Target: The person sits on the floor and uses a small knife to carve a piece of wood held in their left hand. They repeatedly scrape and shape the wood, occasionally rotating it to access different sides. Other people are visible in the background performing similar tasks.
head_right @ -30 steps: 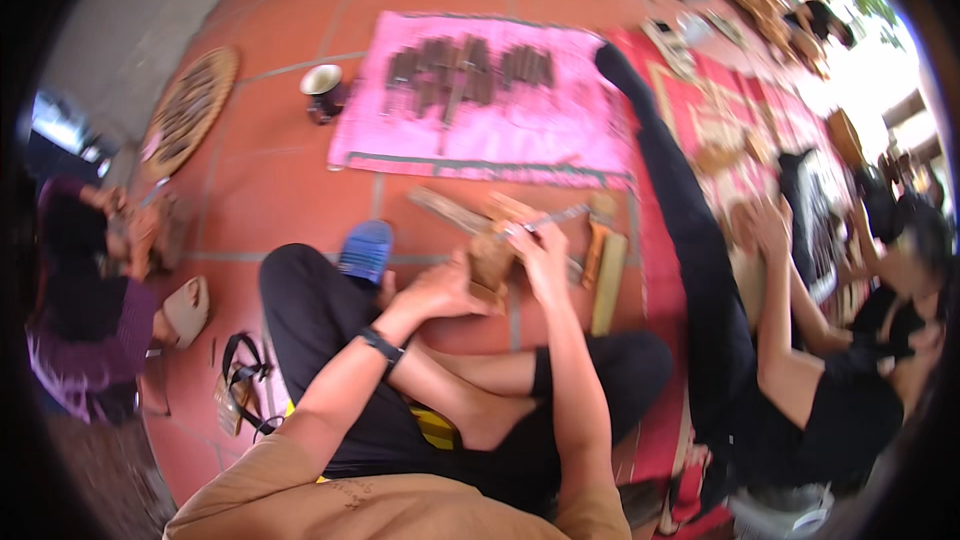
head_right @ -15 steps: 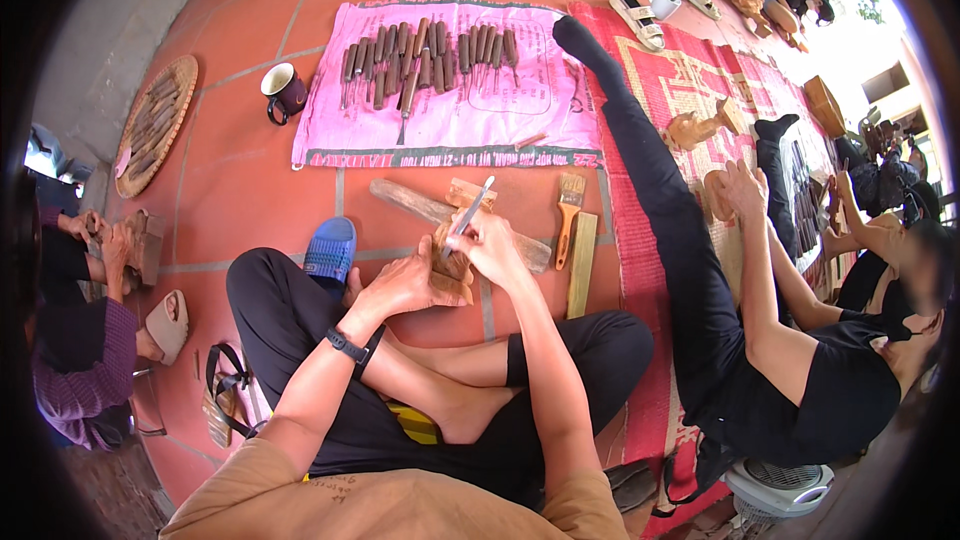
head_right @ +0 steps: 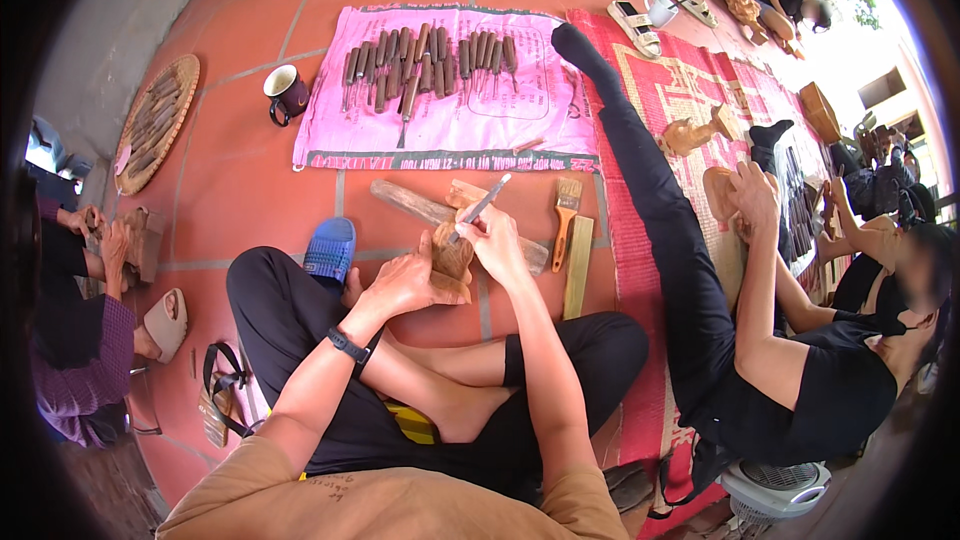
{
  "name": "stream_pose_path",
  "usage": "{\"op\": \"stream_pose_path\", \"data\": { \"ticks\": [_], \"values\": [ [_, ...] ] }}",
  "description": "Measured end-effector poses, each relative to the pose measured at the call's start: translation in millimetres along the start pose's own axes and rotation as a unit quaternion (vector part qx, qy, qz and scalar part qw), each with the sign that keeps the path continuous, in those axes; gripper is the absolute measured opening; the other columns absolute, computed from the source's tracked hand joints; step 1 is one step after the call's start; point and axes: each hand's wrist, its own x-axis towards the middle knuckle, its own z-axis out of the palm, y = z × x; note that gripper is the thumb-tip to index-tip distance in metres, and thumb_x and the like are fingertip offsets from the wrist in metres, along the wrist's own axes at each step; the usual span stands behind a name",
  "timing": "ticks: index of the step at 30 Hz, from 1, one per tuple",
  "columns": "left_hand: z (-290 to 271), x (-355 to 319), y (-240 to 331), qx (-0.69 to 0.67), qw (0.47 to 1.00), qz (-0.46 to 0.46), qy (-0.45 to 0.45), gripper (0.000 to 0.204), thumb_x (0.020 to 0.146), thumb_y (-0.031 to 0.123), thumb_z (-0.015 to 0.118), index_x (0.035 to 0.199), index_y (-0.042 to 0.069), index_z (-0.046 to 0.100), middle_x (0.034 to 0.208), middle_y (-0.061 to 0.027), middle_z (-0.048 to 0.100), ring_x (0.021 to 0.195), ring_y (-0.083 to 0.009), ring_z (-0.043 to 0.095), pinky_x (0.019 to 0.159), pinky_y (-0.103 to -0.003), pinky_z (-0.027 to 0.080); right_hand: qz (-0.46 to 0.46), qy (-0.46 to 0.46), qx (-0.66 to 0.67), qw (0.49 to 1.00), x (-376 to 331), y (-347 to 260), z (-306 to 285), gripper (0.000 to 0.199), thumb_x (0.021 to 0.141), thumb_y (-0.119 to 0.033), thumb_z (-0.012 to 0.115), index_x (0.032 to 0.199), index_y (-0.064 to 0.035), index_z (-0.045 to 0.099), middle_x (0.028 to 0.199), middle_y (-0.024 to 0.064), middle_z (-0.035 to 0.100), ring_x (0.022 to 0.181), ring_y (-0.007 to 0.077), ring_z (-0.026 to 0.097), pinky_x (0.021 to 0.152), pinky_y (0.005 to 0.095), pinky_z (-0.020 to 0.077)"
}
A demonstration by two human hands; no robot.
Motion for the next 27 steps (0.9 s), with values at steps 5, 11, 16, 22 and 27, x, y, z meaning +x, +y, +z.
{"op": "stream_pose_path", "data": {
  "ticks": [5,11,16,22,27],
  "values": [
    [4.5,3.7,-0.6,-0.005,1.0,0.006,-0.019,0.105,0.06,0.056,0.082,0.126,-0.013,0.037,0.105,-0.0293,0.066,0.099,-0.0406,0.067,0.084,-0.045,0.055,-0.011,-0.067,0.01,0.998,-4.8,9.7,-9.5,0.008,0.085,0.005,0.067,0.092,0.0023,0.064,0.091,0.0077,0.07,0.086,0.0139,0.066,0.08,0.0311,0.0531],
    [2.8,1.1,-0.8,0.006,1.0,0.006,-0.013,0.107,0.061,0.056,0.082,0.127,-0.015,0.037,0.107,-0.03,0.065,0.1,-0.0407,0.067,0.085,-0.045,0.055,0.007,-0.028,0.047,0.998,-1.1,13.7,-6.1,0.01,0.086,0.005,0.066,0.096,0.0017,0.065,0.1,0.0102,0.072,0.088,0.0153,0.065,0.079,0.0311,0.0522],
    [-8.4,1.6,8.3,0.006,0.998,-0.022,-0.057,0.112,0.06,0.056,0.082,0.13,-0.017,0.034,0.111,-0.0295,0.065,0.105,-0.0399,0.065,0.088,-0.043,0.053,0.01,-0.023,0.103,0.994,2.7,15.8,-9.9,0.009,0.086,0.003,0.066,0.095,0.0027,0.064,0.101,0.0095,0.071,0.089,0.0151,0.065,0.081,0.0316,0.0518],
    [-3.6,-1.6,5.3,-0.011,0.999,-0.013,-0.04,0.108,0.06,0.055,0.082,0.128,-0.015,0.035,0.107,-0.0292,0.066,0.102,-0.0402,0.066,0.087,-0.043,0.053,-0.014,-0.087,0.034,0.996,-5.9,17.7,-11.2,0.008,0.086,0.004,0.065,0.094,0.0025,0.065,0.106,0.015,0.071,0.096,0.0165,0.065,0.082,0.0314,0.0526],
    [0.5,1.2,4.4,0.011,0.999,-0.006,-0.031,0.101,0.061,0.054,0.082,0.123,-0.012,0.038,0.102,-0.0283,0.068,0.099,-0.0411,0.067,0.085,-0.045,0.053,0.017,-0.009,0.1,0.995,3.1,22.9,-13.1,0.009,0.087,0.005,0.065,0.095,0.0017,0.063,0.099,0.0097,0.07,0.093,0.0138,0.064,0.082,0.0288,0.0519]
  ]
}}
